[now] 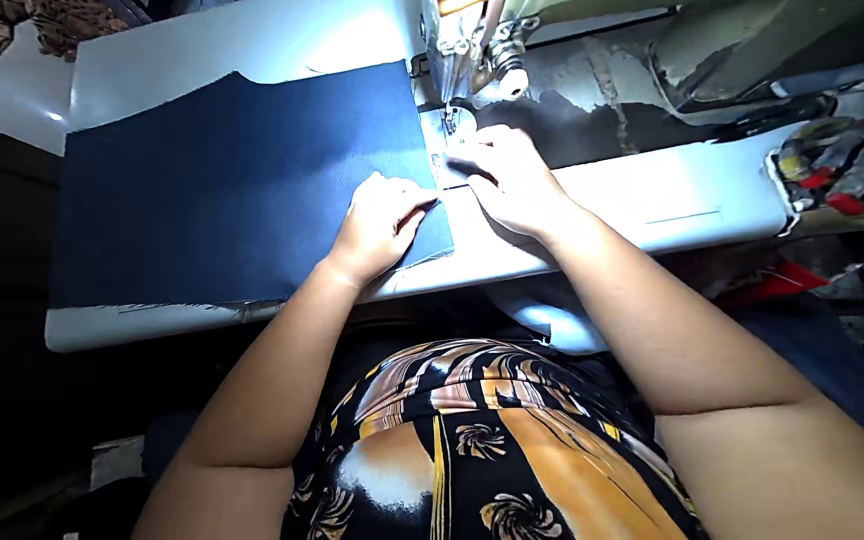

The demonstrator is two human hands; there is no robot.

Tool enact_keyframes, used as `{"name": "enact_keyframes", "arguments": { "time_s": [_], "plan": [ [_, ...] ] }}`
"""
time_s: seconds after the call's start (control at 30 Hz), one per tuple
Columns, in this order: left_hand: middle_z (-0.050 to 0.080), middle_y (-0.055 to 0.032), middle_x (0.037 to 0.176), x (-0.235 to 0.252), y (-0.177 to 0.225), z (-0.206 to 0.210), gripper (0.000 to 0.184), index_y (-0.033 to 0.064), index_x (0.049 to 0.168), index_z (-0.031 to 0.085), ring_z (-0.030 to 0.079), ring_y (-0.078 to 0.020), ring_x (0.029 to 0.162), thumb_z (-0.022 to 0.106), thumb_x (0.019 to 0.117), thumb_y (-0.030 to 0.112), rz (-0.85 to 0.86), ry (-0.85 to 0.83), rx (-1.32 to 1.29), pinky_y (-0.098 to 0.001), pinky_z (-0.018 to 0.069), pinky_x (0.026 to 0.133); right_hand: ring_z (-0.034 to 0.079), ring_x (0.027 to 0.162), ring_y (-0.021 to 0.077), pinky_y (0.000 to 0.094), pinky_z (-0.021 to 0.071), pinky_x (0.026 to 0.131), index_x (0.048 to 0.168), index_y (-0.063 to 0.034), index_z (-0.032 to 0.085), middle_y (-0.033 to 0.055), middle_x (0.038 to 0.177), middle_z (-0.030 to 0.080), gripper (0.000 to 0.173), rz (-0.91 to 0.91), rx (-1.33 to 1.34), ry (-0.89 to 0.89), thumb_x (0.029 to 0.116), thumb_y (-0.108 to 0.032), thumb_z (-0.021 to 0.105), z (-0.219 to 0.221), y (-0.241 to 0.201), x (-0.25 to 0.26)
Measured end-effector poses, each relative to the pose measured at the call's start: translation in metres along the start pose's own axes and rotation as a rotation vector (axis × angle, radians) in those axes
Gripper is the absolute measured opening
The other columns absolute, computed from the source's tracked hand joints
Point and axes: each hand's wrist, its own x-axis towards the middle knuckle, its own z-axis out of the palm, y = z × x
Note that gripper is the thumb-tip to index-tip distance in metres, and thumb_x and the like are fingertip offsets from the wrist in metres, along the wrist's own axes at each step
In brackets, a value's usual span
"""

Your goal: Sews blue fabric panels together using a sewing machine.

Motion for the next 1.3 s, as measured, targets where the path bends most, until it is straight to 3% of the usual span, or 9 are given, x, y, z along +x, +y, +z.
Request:
{"name": "enact_keyframes", "arguments": {
  "time_s": [0.07,0.2,0.47,0.67,0.83,0.93,1.07,1.17,1.3],
  "plan": [
    [0.066,-0.0137,0.132,-0.002,0.002,-0.003,0.027,0.0073,0.119,0.075,0.059,-0.0287,0.126,0.058,0.1004,0.015,-0.019,-0.040,-0.032,-0.0416,0.0440,0.111,0.052,0.136,0.0348,0.0604,0.0412,0.104,0.144,-0.0171,0.062,0.0131,0.144,0.059,0.047,-0.154,-0.029,-0.044,0.0980,-0.014,0.050,0.010,-0.005,0.001],
    [0.068,-0.0131,0.127,-0.008,0.000,-0.016,0.029,0.0051,0.114,0.077,0.062,-0.0299,0.110,0.053,0.0994,0.013,0.033,-0.140,-0.007,-0.0418,0.0468,0.096,0.055,0.134,0.0343,0.0586,0.0384,0.107,0.144,-0.0163,0.062,0.0153,0.142,0.061,0.048,-0.280,-0.099,-0.099,0.0986,-0.013,0.045,0.023,-0.011,-0.001],
    [0.065,-0.0098,0.136,-0.021,-0.003,-0.017,0.029,0.0050,0.107,0.076,0.058,-0.0295,0.123,0.051,0.0942,0.008,0.026,-0.145,-0.038,-0.0494,0.0410,0.105,0.059,0.109,0.0350,0.0511,0.0421,0.083,0.129,-0.0168,0.071,0.0115,0.117,0.066,0.038,-0.317,-0.130,-0.130,0.1015,-0.028,0.046,0.012,-0.005,0.004],
    [0.065,-0.0080,0.138,-0.024,0.007,-0.012,0.029,0.0052,0.113,0.076,0.058,-0.0291,0.123,0.055,0.0943,0.011,0.021,-0.156,-0.051,-0.0520,0.0403,0.106,0.061,0.098,0.0373,0.0468,0.0480,0.079,0.089,-0.0016,0.068,0.0175,0.096,0.063,0.019,-0.385,-0.077,-0.073,0.0929,-0.016,0.056,0.016,-0.009,0.006],
    [0.066,-0.0077,0.136,-0.026,0.009,-0.009,0.030,0.0048,0.113,0.076,0.060,-0.0279,0.121,0.053,0.0949,0.010,0.046,-0.132,-0.063,-0.0508,0.0412,0.106,0.061,0.114,0.0380,0.0592,0.0356,0.110,0.090,-0.0059,0.069,0.0148,0.097,0.067,0.021,-0.507,-0.204,-0.086,0.0958,-0.019,0.053,0.011,-0.009,0.007],
    [0.068,-0.0111,0.131,-0.029,0.011,-0.011,0.029,0.0040,0.112,0.076,0.061,-0.0301,0.116,0.055,0.0930,0.009,0.079,-0.116,-0.071,-0.0510,0.0436,0.102,0.067,0.089,0.0338,0.0521,0.0499,0.089,0.087,-0.0040,0.070,0.0134,0.081,0.065,0.019,-0.611,-0.098,-0.045,0.0958,-0.011,0.054,0.015,-0.013,0.000],
    [0.070,-0.0106,0.127,-0.042,0.015,-0.017,0.025,0.0063,0.109,0.078,0.062,-0.0259,0.115,0.057,0.0971,0.015,0.107,-0.123,-0.124,-0.0465,0.0444,0.102,0.064,0.077,0.0241,0.0370,0.0503,0.072,0.088,-0.0020,0.070,0.0102,0.076,0.062,0.018,-0.613,0.129,-0.064,0.0965,-0.003,0.053,0.030,-0.041,-0.023],
    [0.069,-0.0101,0.132,-0.053,0.013,-0.020,0.030,0.0079,0.118,0.077,0.063,-0.0253,0.117,0.058,0.0968,0.017,0.119,-0.117,-0.127,-0.0449,0.0447,0.104,0.068,0.082,0.0271,0.0404,0.0540,0.072,0.093,-0.0045,0.072,0.0118,0.084,0.068,0.018,-0.434,0.012,-0.078,0.0978,-0.011,0.057,0.019,-0.031,-0.034],
    [0.067,-0.0083,0.135,-0.051,0.005,-0.019,0.033,0.0113,0.125,0.075,0.059,-0.0265,0.124,0.056,0.0994,0.018,0.103,-0.131,-0.101,-0.0477,0.0431,0.107,0.052,0.125,0.0521,0.0723,0.0411,0.098,0.117,-0.0031,0.071,0.0274,0.122,0.063,0.026,0.298,-0.234,-0.036,0.1003,-0.018,0.058,-0.038,0.012,-0.021]
  ]
}}
